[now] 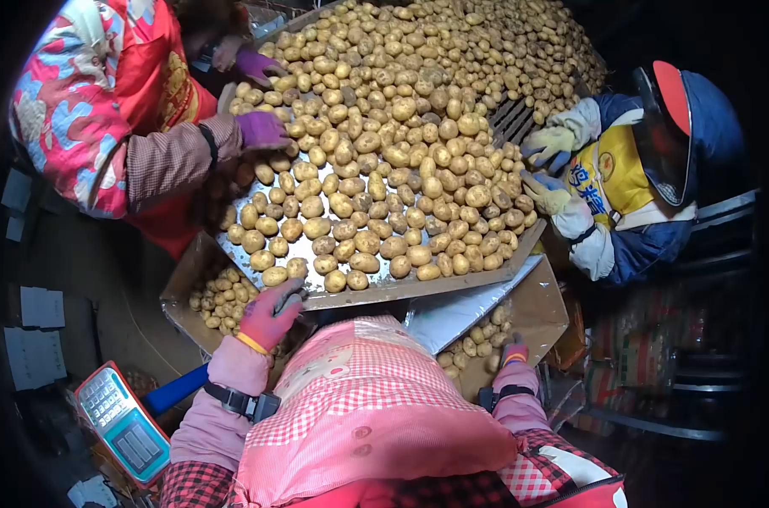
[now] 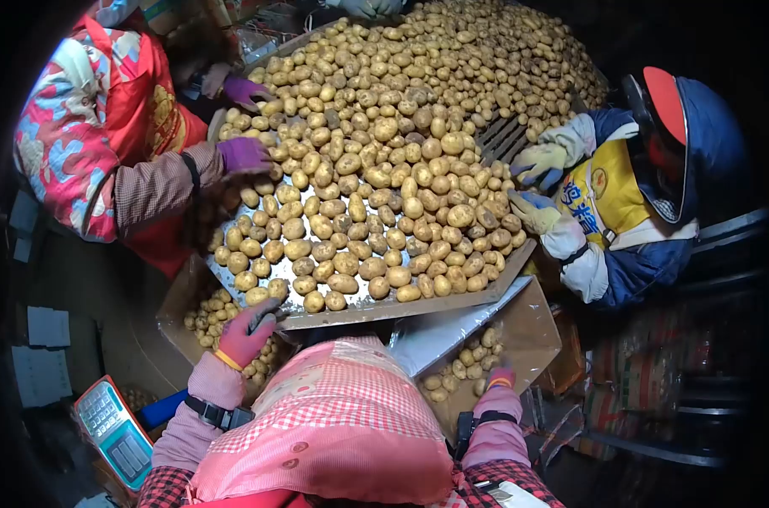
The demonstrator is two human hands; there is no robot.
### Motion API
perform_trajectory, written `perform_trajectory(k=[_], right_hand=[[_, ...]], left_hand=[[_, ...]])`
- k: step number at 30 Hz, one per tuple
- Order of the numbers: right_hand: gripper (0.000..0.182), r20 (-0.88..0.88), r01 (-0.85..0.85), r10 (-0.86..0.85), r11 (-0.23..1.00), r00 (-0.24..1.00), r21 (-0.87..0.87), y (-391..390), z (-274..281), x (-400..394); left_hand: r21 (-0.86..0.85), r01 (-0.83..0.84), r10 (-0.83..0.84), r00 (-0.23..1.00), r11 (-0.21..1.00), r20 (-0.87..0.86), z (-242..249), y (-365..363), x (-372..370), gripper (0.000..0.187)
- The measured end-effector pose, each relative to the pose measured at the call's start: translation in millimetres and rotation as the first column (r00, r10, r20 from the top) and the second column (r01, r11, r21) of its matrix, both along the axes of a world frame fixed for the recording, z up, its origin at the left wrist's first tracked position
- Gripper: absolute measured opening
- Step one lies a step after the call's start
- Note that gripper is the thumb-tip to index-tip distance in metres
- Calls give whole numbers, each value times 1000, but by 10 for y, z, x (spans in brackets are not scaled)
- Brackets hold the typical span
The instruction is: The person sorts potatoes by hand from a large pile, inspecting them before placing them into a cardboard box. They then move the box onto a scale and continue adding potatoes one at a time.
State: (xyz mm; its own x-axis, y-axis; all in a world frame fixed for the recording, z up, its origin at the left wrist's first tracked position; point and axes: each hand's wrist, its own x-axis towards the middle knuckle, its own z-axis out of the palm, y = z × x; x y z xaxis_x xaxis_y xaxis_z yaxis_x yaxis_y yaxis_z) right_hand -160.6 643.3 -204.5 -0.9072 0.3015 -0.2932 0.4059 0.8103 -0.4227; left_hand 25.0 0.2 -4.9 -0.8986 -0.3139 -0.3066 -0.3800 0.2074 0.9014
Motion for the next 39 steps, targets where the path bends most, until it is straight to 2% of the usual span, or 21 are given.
perform_trajectory(k=[2,4,6,9,13,14,16,21,23,26,27,28,30,31,32,33,34,35,37,38,39], right_hand=[[56,22,82,-90,967,996,243,-581,622,-276],[67,-164,142,-121,982,979,123,-820,900,-413],[79,-384,18,19,996,923,93,-1216,1216,-543],[82,-315,-99,264,884,912,457,-1995,1668,-866],[47,-423,-598,702,711,573,370,-3276,1925,-1019],[42,-531,-649,750,636,395,417,-3561,1753,-1033],[39,-365,-818,824,530,433,226,-4161,1696,-1105],[52,289,-911,893,245,346,333,-5089,1700,-1349],[60,96,-927,939,302,329,221,-5049,1404,-1466],[65,288,-951,916,219,278,219,-5350,1504,-1503],[63,408,-943,870,164,277,289,-5469,1566,-1482],[66,350,-915,905,94,243,391,-5376,1398,-1621],[52,223,-973,951,186,214,140,-5177,1089,-2121],[37,346,-893,908,343,235,-293,-5214,1280,-2161],[29,205,-733,941,338,269,-590,-5055,1022,-2414],[36,-107,-929,985,-164,-135,-332,-5107,1359,-2307],[40,-93,-666,947,144,307,-732,-5151,1701,-1827],[46,126,-153,747,293,653,-944,-5232,1995,-1335],[58,85,-97,793,178,604,-979,-5682,2372,-838],[57,-121,-201,930,-52,346,-978,-5837,2419,-725],[56,-148,-191,864,-62,480,-980,-6022,2534,-250]], left_hand=[[-111,18,-28,996,994,-87,-135,3,-108,40],[-64,-3,-2,996,998,-90,-258,76,-137,40],[-64,-7,3,998,998,-63,-120,104,-156,40],[-80,-12,7,998,997,-57,-152,89,-217,40],[-92,-36,30,998,995,-60,-186,93,-248,40],[-75,-15,12,999,997,-48,-166,93,-265,39],[21,-30,30,1000,999,0,-82,106,-294,39],[-82,-61,53,994,995,-96,-165,58,-147,42],[-158,-109,84,984,981,-159,-365,3,111,45],[-281,-186,190,982,942,-13,-495,51,495,47],[-348,-223,200,975,911,-100,-434,39,618,45],[-225,-330,330,943,917,-37,-290,22,650,44],[-217,-436,423,900,873,-104,-389,33,860,44],[-211,-482,462,876,850,-141,-427,50,987,43],[-186,-529,512,849,828,-134,-374,61,1113,43],[-180,-562,544,827,807,-144,-349,95,1223,43],[-150,-615,607,788,774,-101,-337,136,1306,43],[-124,-656,655,754,745,-57,-336,161,1372,44],[-137,-650,656,755,747,-5,-388,230,1521,45],[-172,-641,654,756,748,33,-347,291,1548,44],[-201,-613,635,770,764,61,-324,331,1516,44]])
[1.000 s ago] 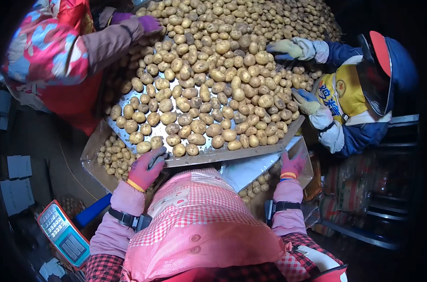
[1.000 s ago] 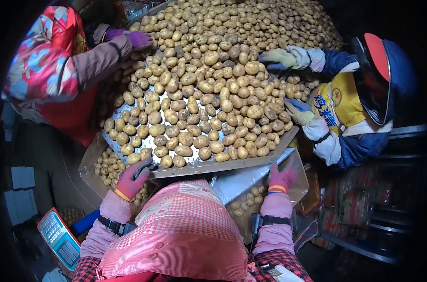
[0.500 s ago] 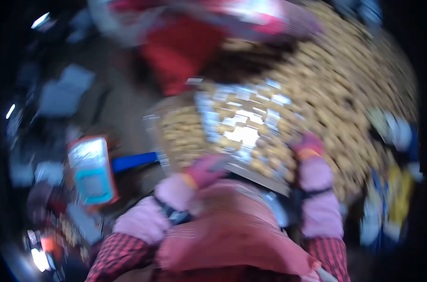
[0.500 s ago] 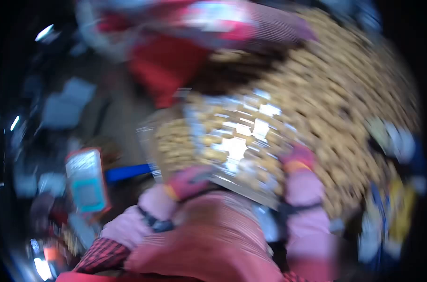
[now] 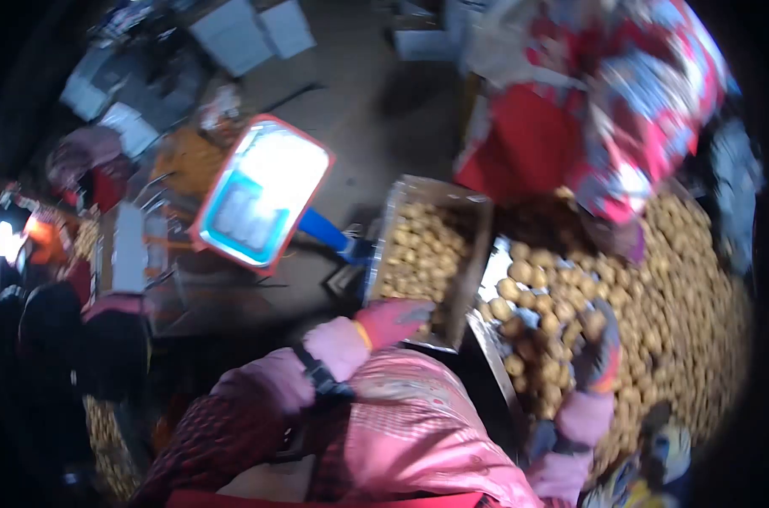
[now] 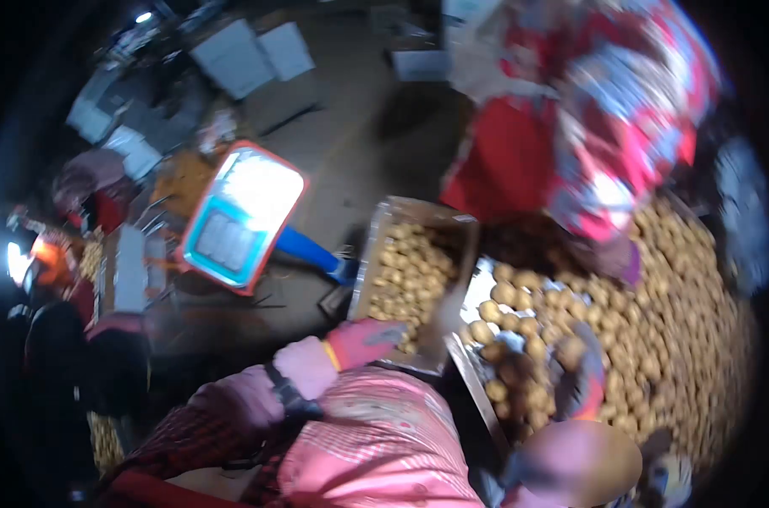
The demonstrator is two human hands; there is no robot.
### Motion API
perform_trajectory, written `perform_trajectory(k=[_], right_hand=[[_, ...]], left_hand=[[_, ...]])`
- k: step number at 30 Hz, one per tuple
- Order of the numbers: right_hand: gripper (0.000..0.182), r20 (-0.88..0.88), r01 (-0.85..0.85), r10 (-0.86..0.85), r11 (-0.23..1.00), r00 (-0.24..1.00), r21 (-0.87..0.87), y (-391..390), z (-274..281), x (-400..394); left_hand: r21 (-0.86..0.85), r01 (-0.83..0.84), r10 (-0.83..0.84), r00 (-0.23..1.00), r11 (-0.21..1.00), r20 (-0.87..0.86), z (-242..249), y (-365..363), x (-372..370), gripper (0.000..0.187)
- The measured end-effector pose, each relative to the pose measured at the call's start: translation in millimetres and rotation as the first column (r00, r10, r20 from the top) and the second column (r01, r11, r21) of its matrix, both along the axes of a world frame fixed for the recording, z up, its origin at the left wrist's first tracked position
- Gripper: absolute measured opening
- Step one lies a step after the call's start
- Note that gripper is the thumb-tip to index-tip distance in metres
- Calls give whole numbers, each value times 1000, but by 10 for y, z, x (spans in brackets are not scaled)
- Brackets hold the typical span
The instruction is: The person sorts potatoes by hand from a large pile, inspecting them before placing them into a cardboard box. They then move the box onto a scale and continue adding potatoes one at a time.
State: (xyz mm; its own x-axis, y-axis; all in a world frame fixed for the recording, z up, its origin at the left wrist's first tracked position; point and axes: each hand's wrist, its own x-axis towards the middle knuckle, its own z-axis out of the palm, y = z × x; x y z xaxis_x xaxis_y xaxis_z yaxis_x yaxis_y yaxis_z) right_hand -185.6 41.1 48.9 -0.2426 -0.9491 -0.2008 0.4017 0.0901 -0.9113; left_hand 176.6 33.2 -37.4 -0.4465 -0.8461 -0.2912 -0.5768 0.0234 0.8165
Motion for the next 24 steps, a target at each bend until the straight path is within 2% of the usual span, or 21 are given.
perform_trajectory(k=[1,2,3,4,6,8,9,10,11,12,14,15,16,18,20,21,22,24], right_hand=[[50,-315,-127,133,991,940,40,-141,303,279],[44,-585,-212,265,964,766,159,-209,558,428],[43,-100,-276,290,952,952,135,-178,327,521],[48,-633,-373,430,899,644,230,3,-134,460],[50,-535,-313,388,922,751,229,331,-609,706],[54,-118,-502,591,759,798,414,764,-706,508],[52,-266,-389,540,801,799,456,1061,-700,397],[51,-406,-272,493,828,770,490,1363,-668,291],[46,-423,-204,464,824,778,528,1596,-575,201],[46,-425,-147,422,826,801,544,1845,-554,138],[41,-196,-28,134,886,971,463,2250,-608,157],[40,-67,67,-40,870,997,489,2400,-631,162],[40,-63,86,-63,869,996,488,2496,-591,107],[39,-291,278,-96,668,952,690,2684,-526,-19],[38,-336,472,-335,684,880,556,2846,-717,-104],[37,-375,513,-353,644,858,567,2876,-706,-162],[37,-366,520,-371,641,854,564,2889,-708,-222],[39,-677,588,-128,628,724,510,2852,-740,-356]], left_hand=[[25,-3,4,998,1000,-57,-26,23,-17,44],[63,15,-7,992,998,-123,-81,42,-44,44],[98,15,3,983,995,-183,-102,57,-89,43],[137,11,20,974,991,-224,-103,62,-103,42],[109,54,-26,970,993,-242,-116,24,-55,41],[43,122,-109,968,992,-228,-120,4,-37,40],[-220,309,-323,946,925,-32,-246,-80,46,40],[-449,489,-457,870,748,187,-376,-124,12,39],[-108,285,-298,945,953,-134,-312,-61,-139,39],[318,107,-6,953,942,-303,-168,-78,-225,39],[302,151,-81,970,941,-231,-37,-141,-446,38],[340,184,-105,966,922,-238,-47,-159,-546,37],[380,215,-126,961,900,-246,-65,-175,-636,36],[358,275,-186,946,892,-265,-16,-221,-867,35],[375,357,-298,932,856,-206,189,-273,-1099,35],[353,362,-275,922,863,-273,169,-258,-1192,36],[347,374,-293,919,860,-265,200,-270,-1253,36],[457,394,-302,916,797,-264,294,-290,-1386,36]])
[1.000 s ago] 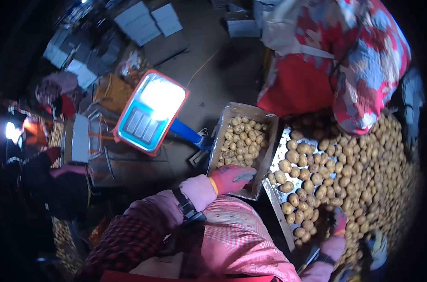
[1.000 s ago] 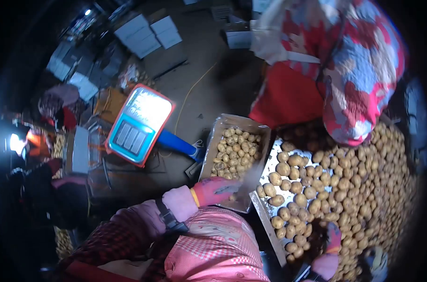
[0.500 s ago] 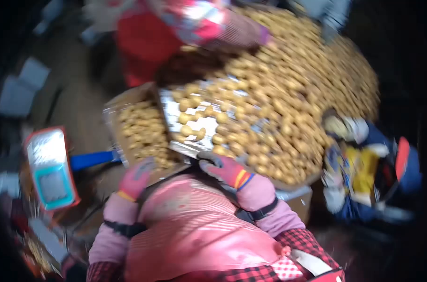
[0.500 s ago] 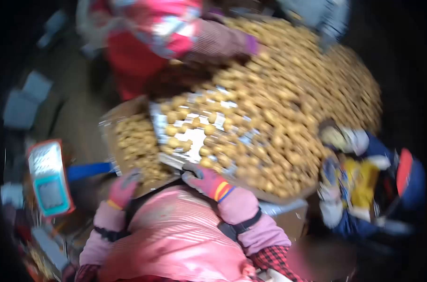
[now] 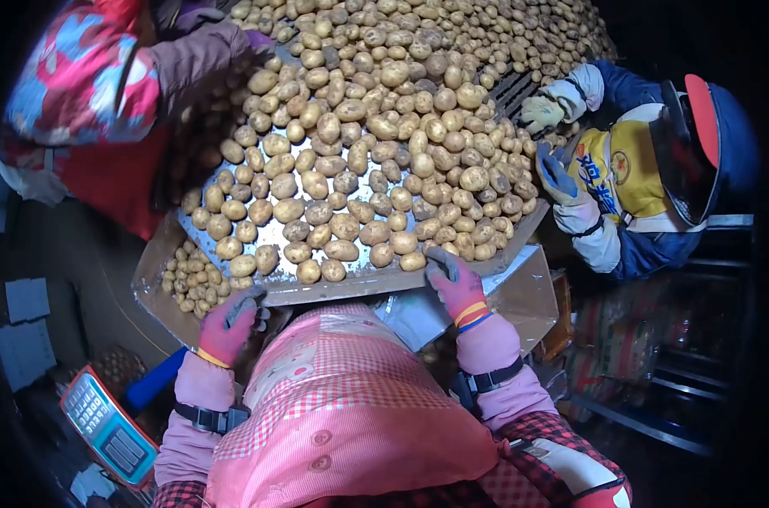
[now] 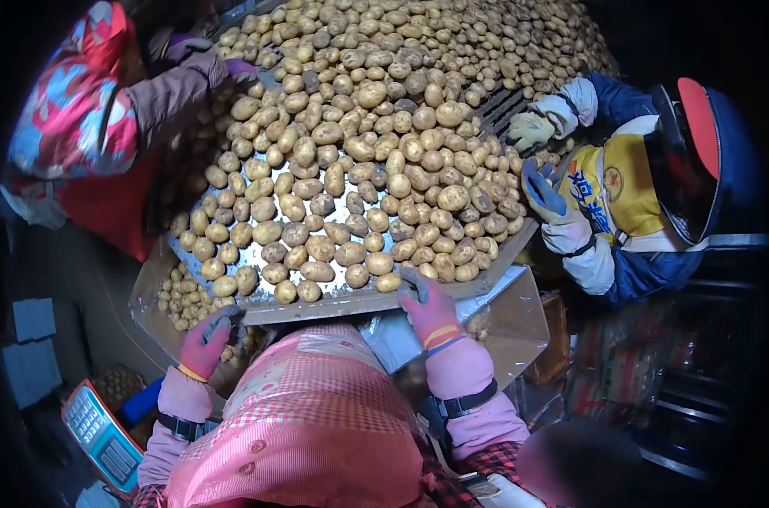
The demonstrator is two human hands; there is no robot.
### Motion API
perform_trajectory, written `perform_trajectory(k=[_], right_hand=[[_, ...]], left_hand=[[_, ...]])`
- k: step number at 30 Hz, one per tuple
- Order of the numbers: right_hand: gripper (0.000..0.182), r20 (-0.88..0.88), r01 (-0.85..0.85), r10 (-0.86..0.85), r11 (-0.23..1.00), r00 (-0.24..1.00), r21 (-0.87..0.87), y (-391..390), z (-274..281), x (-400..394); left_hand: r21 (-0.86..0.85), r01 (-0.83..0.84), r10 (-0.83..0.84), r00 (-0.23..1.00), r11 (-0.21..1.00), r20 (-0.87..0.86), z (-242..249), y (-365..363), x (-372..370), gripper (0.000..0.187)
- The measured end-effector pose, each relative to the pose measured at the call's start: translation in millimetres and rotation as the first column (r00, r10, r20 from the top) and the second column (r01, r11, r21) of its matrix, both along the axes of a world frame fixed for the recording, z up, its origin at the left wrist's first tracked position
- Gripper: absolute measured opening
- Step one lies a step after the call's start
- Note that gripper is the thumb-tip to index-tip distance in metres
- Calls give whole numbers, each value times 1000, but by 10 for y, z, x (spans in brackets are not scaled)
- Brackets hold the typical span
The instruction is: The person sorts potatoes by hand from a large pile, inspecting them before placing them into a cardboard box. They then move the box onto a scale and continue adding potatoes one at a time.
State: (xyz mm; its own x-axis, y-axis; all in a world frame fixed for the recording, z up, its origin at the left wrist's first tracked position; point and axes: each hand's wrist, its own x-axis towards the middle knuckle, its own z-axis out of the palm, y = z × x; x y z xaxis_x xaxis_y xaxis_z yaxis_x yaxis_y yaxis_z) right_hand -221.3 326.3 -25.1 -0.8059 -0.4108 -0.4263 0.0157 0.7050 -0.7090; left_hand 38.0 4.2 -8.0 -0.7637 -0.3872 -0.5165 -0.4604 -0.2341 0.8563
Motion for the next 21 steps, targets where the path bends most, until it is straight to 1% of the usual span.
perform_trajectory(k=[1,2,4,5,6,7,8,9,10,12,13,15,16,17,18,19,20,21], right_hand=[[39,-293,-104,104,995,951,16,-85,-57,-62],[39,-289,-98,94,995,953,-1,-196,-77,-125],[34,-382,-78,89,996,920,44,-554,50,-279],[44,-384,-94,156,980,910,174,-689,52,-359],[44,-380,-94,149,983,913,158,-751,12,-403],[49,-279,-152,278,903,919,402,-837,-55,-477],[54,-161,-218,385,768,909,603,-1002,-145,-581],[55,-217,-186,351,819,911,543,-990,-403,-595],[55,-232,-204,365,832,902,516,-1115,-336,-627],[53,-126,-181,302,803,945,567,-1220,-203,-645],[53,-125,-196,319,800,940,566,-1204,-213,-639],[55,-106,-231,344,798,933,556,-1187,-309,-691],[62,-281,-188,337,874,898,448,-905,-758,-732],[68,-91,-223,296,859,951,460,-1018,-407,-750],[63,9,-261,275,901,961,347,-1054,-446,-826],[48,110,-274,283,958,953,-87,-1069,-454,-878],[33,-213,-436,380,778,900,-453,-1309,-156,-633],[30,287,21,193,797,938,-604,-1031,-328,-745]], left_hand=[[-23,18,-18,1000,1000,-4,-21,-7,-44,36],[-39,23,-23,1000,999,2,6,-17,-85,36],[-90,83,-83,997,992,6,110,-19,-194,36],[-79,70,-67,997,994,40,98,-39,-195,36],[-94,71,-67,997,993,47,50,-34,-181,36],[-148,89,-85,996,985,34,6,-28,-174,37],[-218,96,-94,995,971,18,17,-86,-172,39],[-367,134,-146,989,921,-6,96,-109,-201,39],[-363,184,-146,981,914,131,102,-144,-189,39],[-282,138,-98,984,950,149,97,-157,-153,40],[-282,121,-81,985,952,150,56,-134,-133,40],[-81,-20,22,999,996,27,-100,-108,-108,42],[-218,95,-84,994,971,63,-298,-152,-9,43],[-474,270,-170,955,838,244,134,-149,-134,46],[-470,331,-230,938,818,260,-81,-233,-65,50],[-456,172,-105,980,873,169,-1,-216,15,47],[-359,143,-93,984,922,152,-18,-270,65,46],[-382,79,-42,994,921,105,-55,-283,138,46]])
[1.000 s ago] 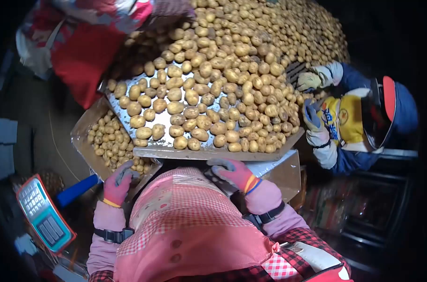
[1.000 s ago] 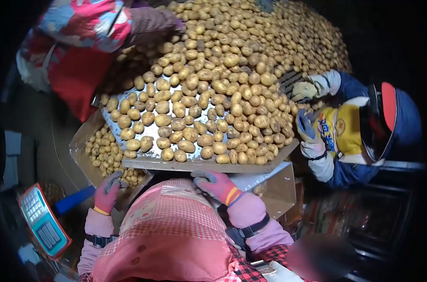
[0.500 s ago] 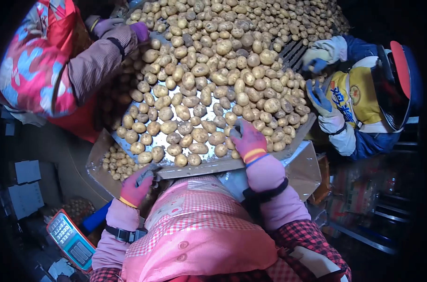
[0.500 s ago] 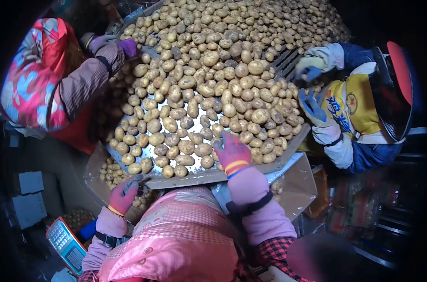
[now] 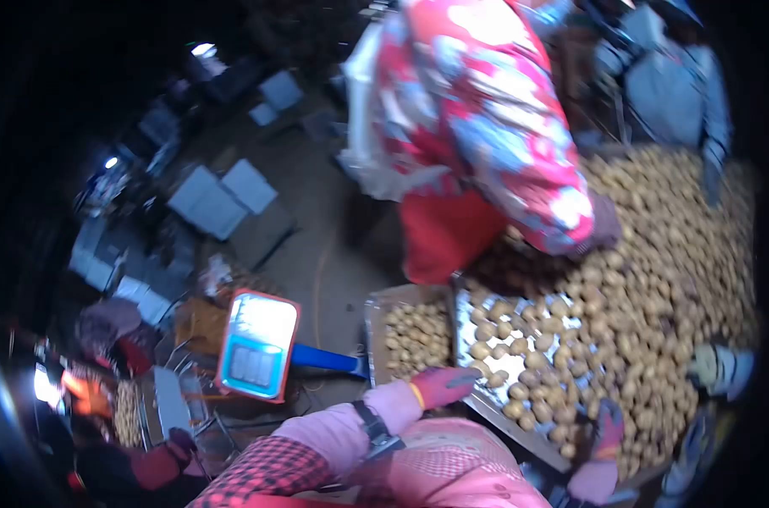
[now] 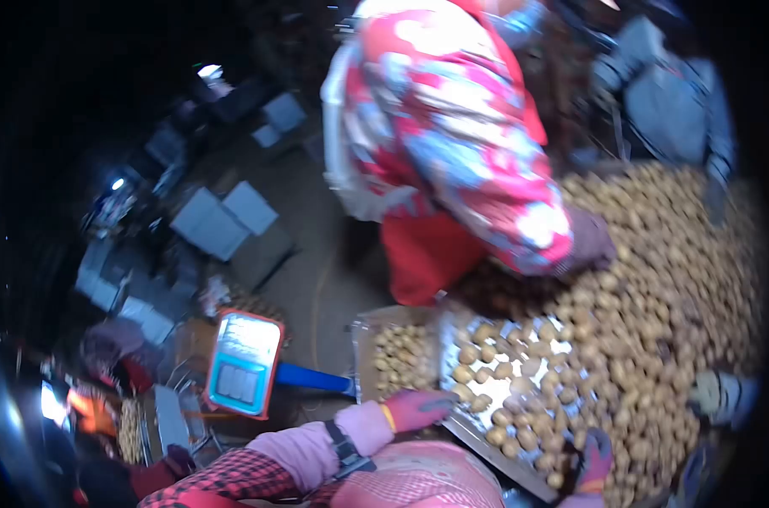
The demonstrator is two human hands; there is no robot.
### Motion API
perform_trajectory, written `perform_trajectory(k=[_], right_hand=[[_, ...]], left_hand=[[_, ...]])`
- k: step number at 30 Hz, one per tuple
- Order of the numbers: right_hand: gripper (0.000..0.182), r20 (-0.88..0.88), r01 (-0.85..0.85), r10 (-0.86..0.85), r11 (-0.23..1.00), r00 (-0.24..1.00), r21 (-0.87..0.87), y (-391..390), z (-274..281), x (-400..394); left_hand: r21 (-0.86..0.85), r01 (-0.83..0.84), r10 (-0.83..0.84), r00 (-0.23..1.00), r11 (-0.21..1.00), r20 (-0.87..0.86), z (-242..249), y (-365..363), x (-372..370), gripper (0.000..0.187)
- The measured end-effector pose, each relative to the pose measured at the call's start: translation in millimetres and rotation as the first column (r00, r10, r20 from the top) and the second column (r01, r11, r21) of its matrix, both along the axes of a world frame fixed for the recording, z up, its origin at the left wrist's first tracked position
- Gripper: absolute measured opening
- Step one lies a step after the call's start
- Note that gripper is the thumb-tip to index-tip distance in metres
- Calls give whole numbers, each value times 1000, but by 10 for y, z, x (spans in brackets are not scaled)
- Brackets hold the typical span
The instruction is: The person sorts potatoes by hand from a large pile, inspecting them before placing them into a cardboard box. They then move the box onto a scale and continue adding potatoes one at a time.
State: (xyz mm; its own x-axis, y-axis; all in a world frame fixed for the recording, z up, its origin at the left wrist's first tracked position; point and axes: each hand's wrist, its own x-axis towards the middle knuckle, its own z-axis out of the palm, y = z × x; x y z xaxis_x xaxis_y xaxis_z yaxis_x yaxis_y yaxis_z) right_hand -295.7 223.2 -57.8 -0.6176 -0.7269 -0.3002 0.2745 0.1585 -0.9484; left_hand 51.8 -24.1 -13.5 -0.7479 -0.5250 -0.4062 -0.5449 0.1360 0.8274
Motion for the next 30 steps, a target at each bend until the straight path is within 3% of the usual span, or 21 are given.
perform_trajectory(k=[2,3,4,5,6,7,8,9,10,12,13,14,15,16,17,19,22,24,26,28,30], right_hand=[[31,-53,21,-9,973,999,232,-408,801,368],[32,299,160,-199,976,933,150,-552,992,612],[34,240,-62,21,984,971,167,-574,983,483],[36,281,41,-112,968,953,248,-770,1215,737],[38,-124,-173,195,970,973,169,-923,1379,908],[42,-514,-387,423,904,746,182,-1014,1476,1019],[47,-188,-438,447,895,875,87,-1006,1442,1052],[53,166,-451,448,892,879,-22,-1002,1411,1112],[58,172,-421,428,904,887,-78,-994,1338,1066],[24,238,-281,287,958,928,-61,-1103,1316,1136],[24,733,-118,193,981,652,-153,-1146,1269,1126],[27,246,-350,335,936,910,22,-904,1094,915],[36,-53,-389,395,916,917,93,-745,1004,890],[41,-367,-335,419,902,830,271,-549,748,874],[31,-170,-275,329,921,929,277,-457,757,919],[37,-68,-305,343,897,937,321,-268,598,964],[45,-110,-313,377,874,920,372,-70,499,844],[51,-122,-179,279,837,952,517,88,574,621],[59,-374,273,-35,746,927,607,382,635,117],[76,-639,577,-234,712,733,401,741,221,-302],[86,-685,616,-162,612,711,495,839,138,-611]], left_hand=[[-16,-18,17,996,1000,-88,-224,0,107,45],[-121,-8,-8,992,993,-129,-438,100,89,45],[-225,-11,-28,985,974,-170,-573,137,89,46],[-230,-19,-24,983,973,-181,-400,126,70,46],[-5,2,-2,999,1000,-43,-56,92,33,46],[223,-7,-15,995,975,97,143,60,44,46],[224,-6,-5,999,975,48,-67,84,94,45],[214,-8,-2,999,977,43,-59,52,120,45],[166,27,-50,990,986,134,-97,25,72,43],[214,28,-83,964,976,253,-178,27,116,45],[-176,249,-254,967,952,-4,8,7,139,45],[-99,291,-265,939,952,218,160,19,92,43],[-103,232,-207,956,967,208,-353,34,295,41],[-83,213,-186,950,974,249,-46,25,186,40],[-182,256,-264,964,949,-17,-319,13,288,36],[329,-26,53,996,944,-73,-250,116,118,33],[397,-4,45,994,918,-95,-165,115,-105,32],[345,33,-16,999,938,-52,12,50,-266,33],[265,50,-49,999,963,-10,16,87,-398,34],[266,58,-67,997,962,28,85,76,-443,34],[286,59,-78,995,956,57,93,26,-503,35]])
